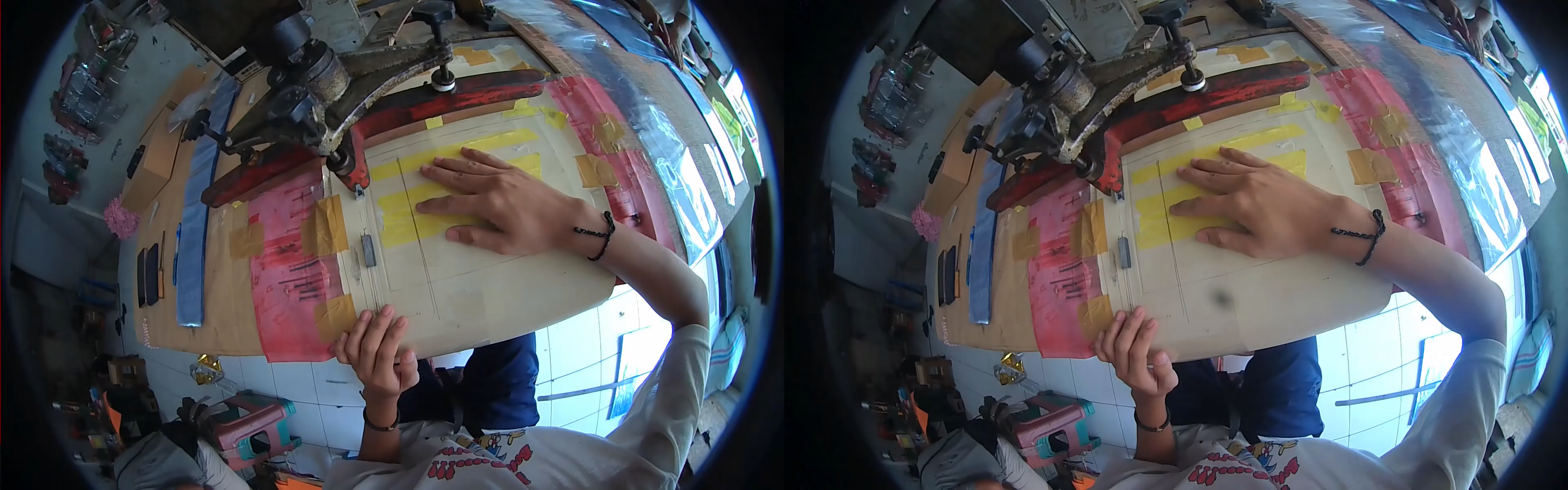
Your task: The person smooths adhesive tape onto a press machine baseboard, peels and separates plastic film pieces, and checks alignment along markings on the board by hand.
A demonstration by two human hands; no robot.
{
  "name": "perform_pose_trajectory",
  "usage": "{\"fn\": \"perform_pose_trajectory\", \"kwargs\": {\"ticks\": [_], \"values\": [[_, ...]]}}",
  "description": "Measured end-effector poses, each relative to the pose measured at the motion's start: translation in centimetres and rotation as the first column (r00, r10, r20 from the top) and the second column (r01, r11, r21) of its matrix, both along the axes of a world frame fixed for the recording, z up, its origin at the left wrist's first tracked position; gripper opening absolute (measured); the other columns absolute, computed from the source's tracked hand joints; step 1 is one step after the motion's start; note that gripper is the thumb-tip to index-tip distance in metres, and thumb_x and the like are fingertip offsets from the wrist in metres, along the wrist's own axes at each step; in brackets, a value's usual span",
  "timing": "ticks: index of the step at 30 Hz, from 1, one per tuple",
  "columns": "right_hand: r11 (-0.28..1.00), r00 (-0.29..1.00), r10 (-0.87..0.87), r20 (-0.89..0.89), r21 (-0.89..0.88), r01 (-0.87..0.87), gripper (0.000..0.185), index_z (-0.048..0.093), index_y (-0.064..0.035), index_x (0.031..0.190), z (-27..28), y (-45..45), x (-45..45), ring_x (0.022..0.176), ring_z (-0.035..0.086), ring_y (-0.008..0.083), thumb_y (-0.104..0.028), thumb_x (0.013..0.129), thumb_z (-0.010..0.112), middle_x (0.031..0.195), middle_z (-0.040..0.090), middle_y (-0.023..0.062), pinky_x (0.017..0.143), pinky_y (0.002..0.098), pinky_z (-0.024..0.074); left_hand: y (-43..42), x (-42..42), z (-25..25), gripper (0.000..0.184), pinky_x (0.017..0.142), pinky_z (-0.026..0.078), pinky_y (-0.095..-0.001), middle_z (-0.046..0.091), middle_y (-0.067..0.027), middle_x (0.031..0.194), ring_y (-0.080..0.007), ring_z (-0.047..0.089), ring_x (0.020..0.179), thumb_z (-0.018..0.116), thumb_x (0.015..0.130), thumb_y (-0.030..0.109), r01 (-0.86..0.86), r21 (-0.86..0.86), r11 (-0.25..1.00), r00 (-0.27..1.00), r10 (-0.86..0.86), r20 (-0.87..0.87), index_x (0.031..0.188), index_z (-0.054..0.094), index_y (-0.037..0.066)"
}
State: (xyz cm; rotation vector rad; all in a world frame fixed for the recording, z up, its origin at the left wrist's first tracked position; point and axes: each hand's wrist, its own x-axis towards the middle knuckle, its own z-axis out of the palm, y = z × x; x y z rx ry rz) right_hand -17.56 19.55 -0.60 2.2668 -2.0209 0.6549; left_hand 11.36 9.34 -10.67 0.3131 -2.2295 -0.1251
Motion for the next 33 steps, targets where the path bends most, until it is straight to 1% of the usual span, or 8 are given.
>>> {"fn": "perform_pose_trajectory", "kwargs": {"ticks": [7,14,19,20,22,25,29,33], "values": [[0.999,1.000,-0.011,-0.011,0.037,0.012,0.042,0.059,-0.0142,0.136,-0.1,-0.1,0.1,0.143,0.036,0.0379,-0.034,0.100,0.052,0.153,0.040,0.0216,0.121,0.0540,0.0231,-0.3,0.2,0.1,0.039,0.109,0.026,-0.0468,0.069,-0.0070,0.122,-0.0300,0.058,0.119,0.044,0.095,0.035,0.086,-0.035,0.996,0.995,-0.088,-0.057,0.110,0.071,0.011],[0.997,1.000,-0.010,0.002,0.075,0.010,0.043,0.058,-0.0152,0.138,0.2,-0.2,0.1,0.145,0.033,0.0375,-0.034,0.100,0.052,0.156,0.037,0.0205,0.122,0.0542,0.0218,-0.1,0.1,0.2,0.040,0.107,0.028,-0.0462,0.070,-0.0063,0.119,-0.0290,0.059,0.118,0.045,0.095,0.036,0.066,0.003,0.998,0.996,-0.066,-0.053,0.109,0.072,0.011],[0.998,1.000,-0.009,-0.001,0.060,0.009,0.043,0.058,-0.0152,0.138,0.2,-0.1,0.1,0.145,0.034,0.0375,-0.034,0.100,0.052,0.155,0.038,0.0205,0.121,0.0540,0.0224,0.0,0.0,0.1,0.039,0.108,0.027,-0.0455,0.071,-0.0062,0.118,-0.0284,0.058,0.118,0.046,0.094,0.035,0.052,0.007,0.999,0.996,-0.051,-0.071,0.109,0.072,0.011],[0.998,1.000,-0.011,-0.003,0.055,0.011,0.043,0.058,-0.0152,0.138,0.1,-0.1,0.1,0.144,0.035,0.0376,-0.033,0.099,0.053,0.155,0.038,0.0205,0.121,0.0539,0.0226,0.0,-0.1,0.1,0.038,0.110,0.026,-0.0437,0.071,-0.0047,0.118,-0.0265,0.059,0.118,0.046,0.095,0.035,0.048,0.025,0.999,0.996,-0.046,-0.079,0.108,0.073,0.012],[0.999,1.000,-0.005,0.012,0.040,0.005,0.043,0.059,-0.0142,0.137,0.0,-0.1,0.2,0.144,0.035,0.0378,-0.033,0.099,0.053,0.154,0.040,0.0205,0.121,0.0538,0.0230,0.1,-0.3,0.1,0.035,0.113,0.023,-0.0403,0.071,-0.0017,0.117,-0.0226,0.059,0.119,0.047,0.096,0.036,0.041,0.059,0.997,0.994,-0.035,-0.102,0.106,0.074,0.016],[1.000,1.000,-0.002,0.029,-0.008,0.003,0.040,0.062,-0.0117,0.132,0.0,-0.1,0.1,0.141,0.040,0.0377,-0.031,0.097,0.057,0.150,0.045,0.0205,0.120,0.0532,0.0265,0.1,-0.2,-0.4,0.036,0.110,0.027,-0.0460,0.071,-0.0069,0.118,-0.0282,0.058,0.118,0.046,0.092,0.033,0.028,0.004,1.000,0.995,-0.027,-0.100,0.105,0.071,0.011],[0.999,0.997,0.025,0.067,-0.027,-0.024,0.035,0.067,-0.0084,0.122,0.4,0.1,0.1,0.134,0.047,0.0357,-0.025,0.092,0.063,0.141,0.054,0.0198,0.115,0.0516,0.0333,-0.2,-0.5,-0.8,0.033,0.110,0.026,-0.0462,0.071,-0.0068,0.115,-0.0279,0.058,0.117,0.046,0.091,0.033,0.022,-0.048,0.999,0.990,-0.029,-0.138,0.102,0.070,0.013],[0.994,0.996,0.044,0.082,-0.100,-0.036,0.032,0.069,-0.0070,0.118,0.1,0.0,0.0,0.129,0.051,0.0340,-0.022,0.089,0.065,0.135,0.058,0.0184,0.112,0.0498,0.0373,-0.1,-0.6,-0.7,0.032,0.111,0.026,-0.0461,0.071,-0.0068,0.115,-0.0281,0.058,0.117,0.047,0.091,0.033,0.018,-0.046,0.999,0.991,-0.023,-0.132,0.103,0.069,0.013]]}}
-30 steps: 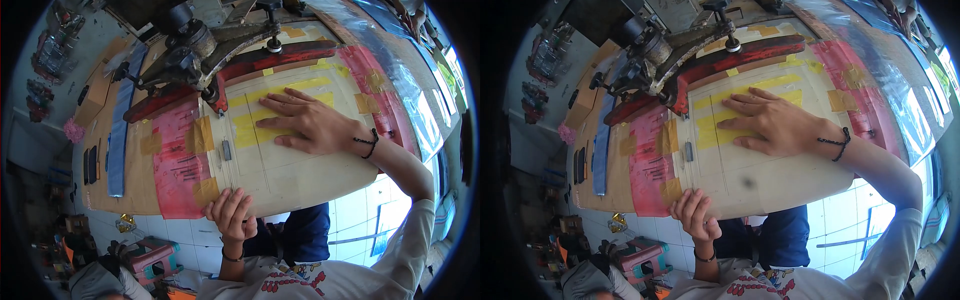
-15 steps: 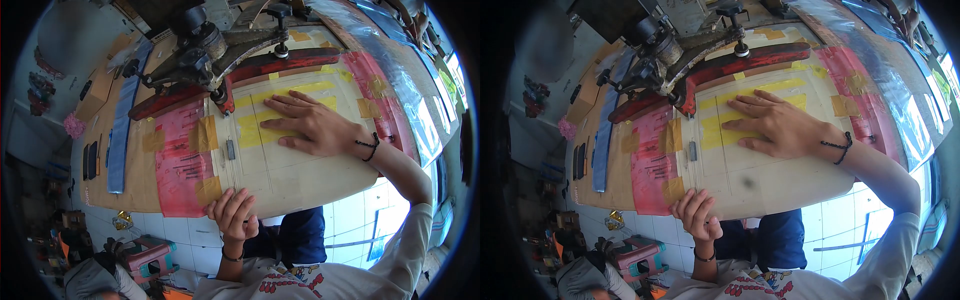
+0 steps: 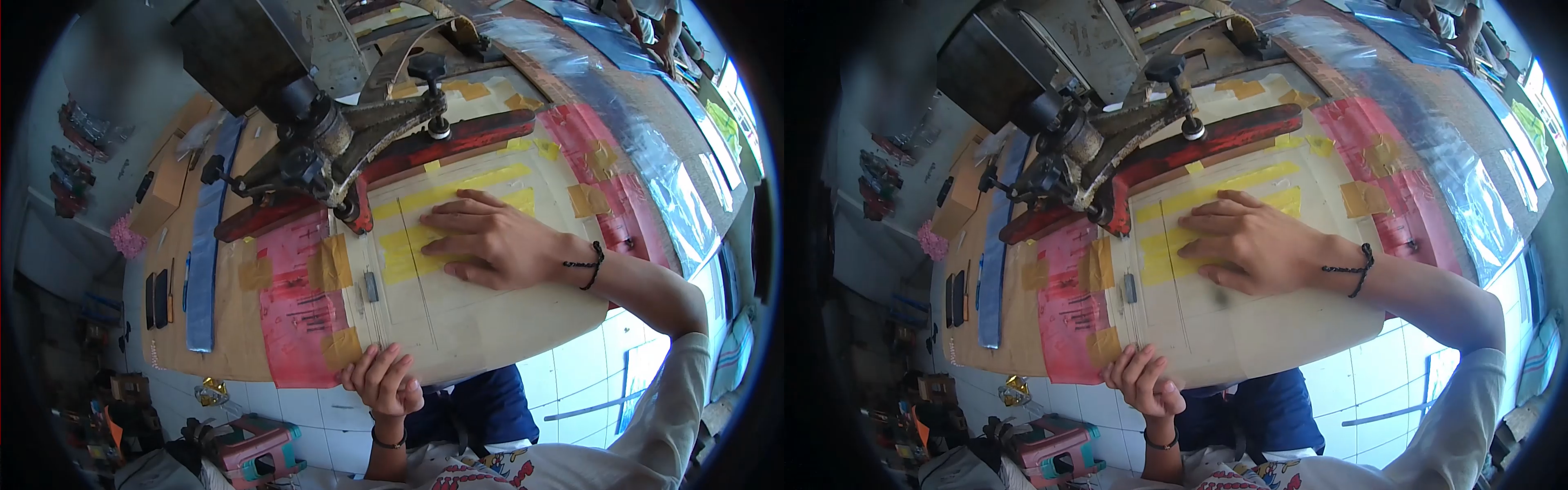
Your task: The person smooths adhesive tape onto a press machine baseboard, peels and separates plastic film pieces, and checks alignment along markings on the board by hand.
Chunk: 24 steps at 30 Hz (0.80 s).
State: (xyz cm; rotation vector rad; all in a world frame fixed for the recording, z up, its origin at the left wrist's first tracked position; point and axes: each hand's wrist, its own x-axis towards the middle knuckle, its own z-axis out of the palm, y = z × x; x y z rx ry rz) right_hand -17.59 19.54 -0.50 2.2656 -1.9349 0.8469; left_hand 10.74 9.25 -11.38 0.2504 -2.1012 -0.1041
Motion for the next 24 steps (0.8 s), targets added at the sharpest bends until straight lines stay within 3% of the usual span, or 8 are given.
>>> {"fn": "perform_pose_trajectory", "kwargs": {"ticks": [8,14,24], "values": [[0.995,0.998,0.056,0.031,-0.081,-0.053,0.023,0.069,-0.0060,0.108,-0.3,0.1,-0.1,0.118,0.058,0.0324,-0.017,0.087,0.067,0.123,0.064,0.0157,0.104,0.0460,0.0435,0.3,0.3,0.6,0.032,0.110,0.025,-0.0470,0.070,-0.0066,0.116,-0.0299,0.057,0.119,0.048,0.091,0.035,0.010,0.053,0.999,0.999,-0.012,0.043,0.103,0.068,0.013],[0.994,0.996,0.083,0.042,-0.082,-0.079,0.015,0.071,-0.0052,0.099,-0.2,0.3,0.0,0.114,0.060,0.0305,-0.016,0.089,0.067,0.117,0.067,0.0127,0.100,0.0446,0.0464,0.7,0.7,1.6,0.030,0.110,0.025,-0.0467,0.072,-0.0041,0.113,-0.0307,0.058,0.118,0.051,0.090,0.037,0.125,0.221,0.967,0.992,-0.127,-0.004,0.098,0.069,0.014],[0.991,0.995,0.088,0.052,-0.108,-0.082,0.013,0.069,-0.0067,0.096,-0.3,0.2,-0.1,0.112,0.061,0.0283,-0.015,0.087,0.067,0.115,0.068,0.0104,0.097,0.0440,0.0468,0.8,0.5,1.2,0.026,0.107,0.025,-0.0454,0.072,0.0009,0.113,-0.0261,0.055,0.119,0.055,0.087,0.040,0.058,0.172,0.983,0.996,-0.069,0.054,0.088,0.071,0.019]]}}
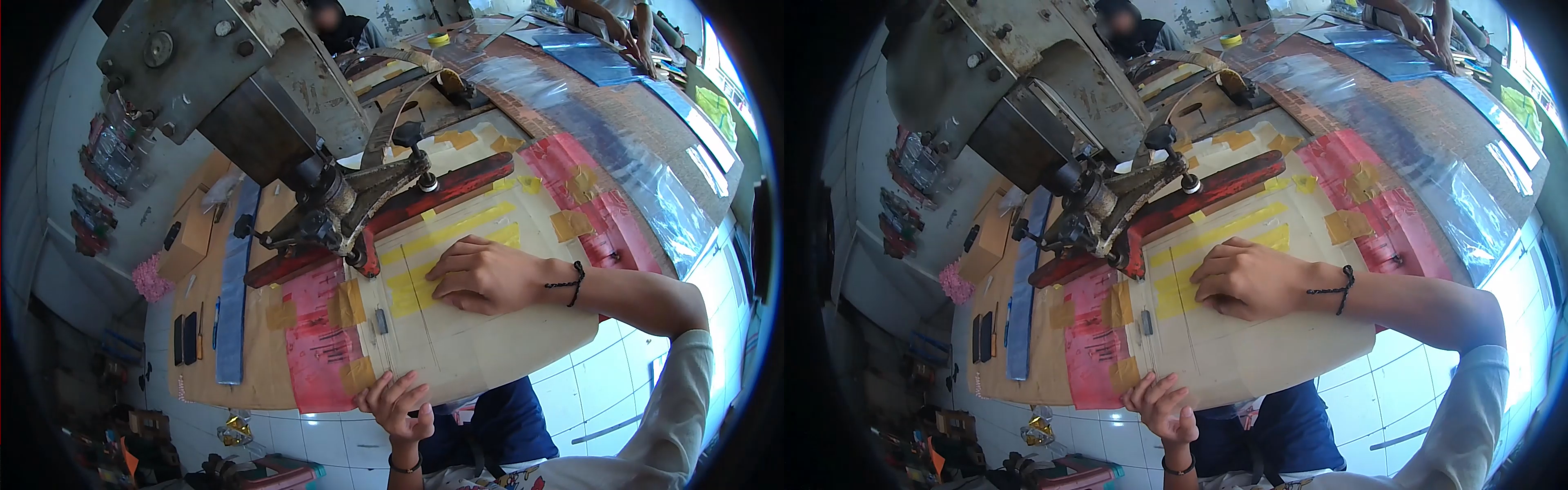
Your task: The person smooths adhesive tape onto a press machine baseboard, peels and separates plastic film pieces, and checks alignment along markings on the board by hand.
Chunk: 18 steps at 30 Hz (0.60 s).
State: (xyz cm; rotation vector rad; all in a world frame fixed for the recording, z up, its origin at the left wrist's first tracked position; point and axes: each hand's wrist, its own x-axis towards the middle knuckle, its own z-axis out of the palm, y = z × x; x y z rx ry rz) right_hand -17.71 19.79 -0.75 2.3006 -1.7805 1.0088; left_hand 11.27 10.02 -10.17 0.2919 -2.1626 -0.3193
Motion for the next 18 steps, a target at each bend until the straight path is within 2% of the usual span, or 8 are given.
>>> {"fn": "perform_pose_trajectory", "kwargs": {"ticks": [8,18], "values": [[1.000,1.000,0.001,0.012,0.015,-0.001,0.014,0.070,-0.0066,0.097,0.12,-0.01,0.05,0.113,0.060,0.0291,-0.014,0.085,0.067,0.116,0.068,0.0111,0.098,0.0448,0.0466,-0.14,-0.21,0.17,0.021,0.105,0.027,-0.0448,0.071,0.0025,0.115,-0.0248,0.055,0.118,0.056,0.085,0.036,0.004,-0.049,0.999,1.000,-0.004,-0.012,0.093,0.069,0.021],[1.000,1.000,0.002,0.010,0.024,-0.002,0.014,0.070,-0.0068,0.097,0.11,-0.03,0.00,0.113,0.060,0.0294,-0.013,0.084,0.067,0.116,0.067,0.0115,0.099,0.0449,0.0464,-0.40,-0.09,-0.70,0.018,0.110,0.022,-0.0452,0.070,0.0036,0.115,-0.0239,0.053,0.121,0.058,0.085,0.034,-0.007,-0.097,0.995,1.000,0.006,-0.010,0.094,0.068,0.023]]}}
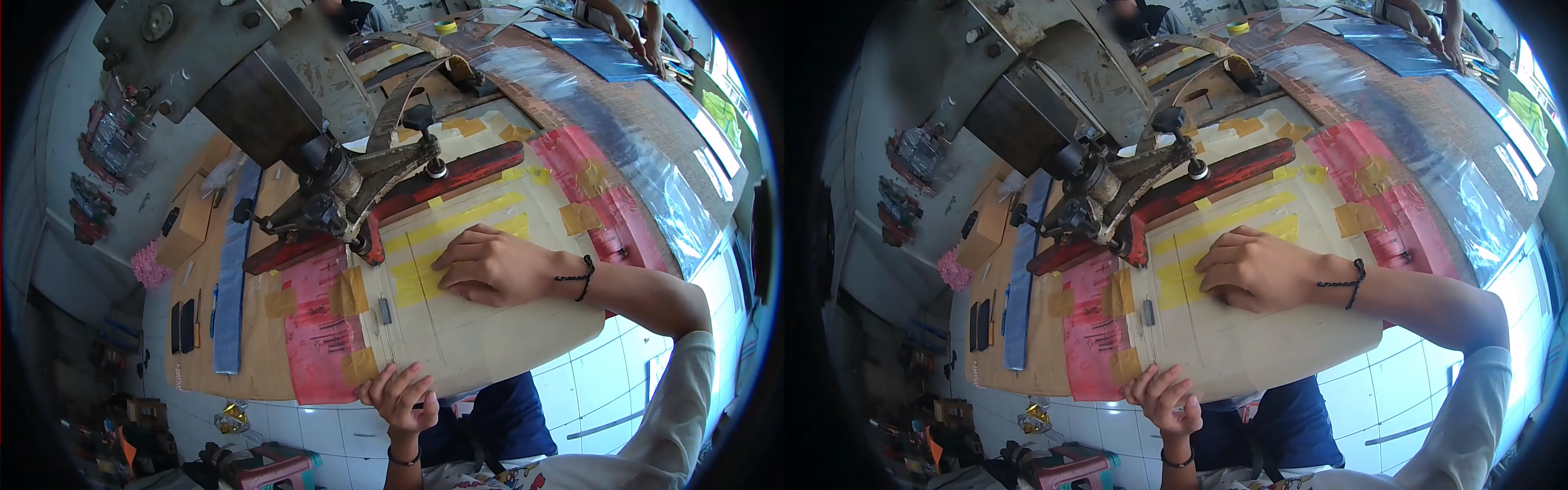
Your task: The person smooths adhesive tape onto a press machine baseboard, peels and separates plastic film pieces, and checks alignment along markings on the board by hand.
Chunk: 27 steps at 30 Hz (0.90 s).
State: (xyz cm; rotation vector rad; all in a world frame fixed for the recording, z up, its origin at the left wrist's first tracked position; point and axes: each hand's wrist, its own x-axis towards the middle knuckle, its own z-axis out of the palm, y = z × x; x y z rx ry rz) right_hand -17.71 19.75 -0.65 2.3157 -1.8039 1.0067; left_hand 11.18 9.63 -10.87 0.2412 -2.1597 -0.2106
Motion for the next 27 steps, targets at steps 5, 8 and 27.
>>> {"fn": "perform_pose_trajectory", "kwargs": {"ticks": [5,8,27], "values": [[1.000,1.000,0.005,0.000,0.008,-0.005,0.015,0.070,-0.0065,0.098,-0.1,-0.1,-0.1,0.113,0.060,0.0294,-0.014,0.086,0.067,0.117,0.067,0.0114,0.100,0.0446,0.0461,-0.1,0.1,-0.4,0.019,0.113,0.020,-0.0459,0.070,0.0030,0.116,-0.0239,0.052,0.122,0.058,0.085,0.034,-0.005,-0.020,1.000,1.000,0.005,0.005,0.097,0.068,0.023],[1.000,1.000,0.000,-0.008,0.024,0.001,0.015,0.070,-0.0066,0.099,0.0,0.0,-0.1,0.113,0.060,0.0293,-0.015,0.087,0.067,0.117,0.067,0.0112,0.100,0.0445,0.0459,-0.1,-0.2,-0.6,0.019,0.114,0.020,-0.0460,0.070,0.0028,0.117,-0.0238,0.053,0.123,0.058,0.086,0.034,-0.008,-0.049,0.999,1.000,0.007,-0.020,0.098,0.067,0.023],[1.000,1.000,-0.007,0.006,0.021,0.007,0.021,0.069,-0.0058,0.105,0.1,-0.2,-0.2,0.120,0.056,0.0350,-0.017,0.086,0.067,0.124,0.063,0.0174,0.105,0.0467,0.0438,-0.3,-0.6,-0.8,0.027,0.109,0.024,-0.0449,0.069,0.0032,0.118,-0.0231,0.052,0.123,0.061,0.085,0.046,-0.035,-0.081,0.996,0.999,0.033,-0.024,0.102,0.064,0.024]]}}
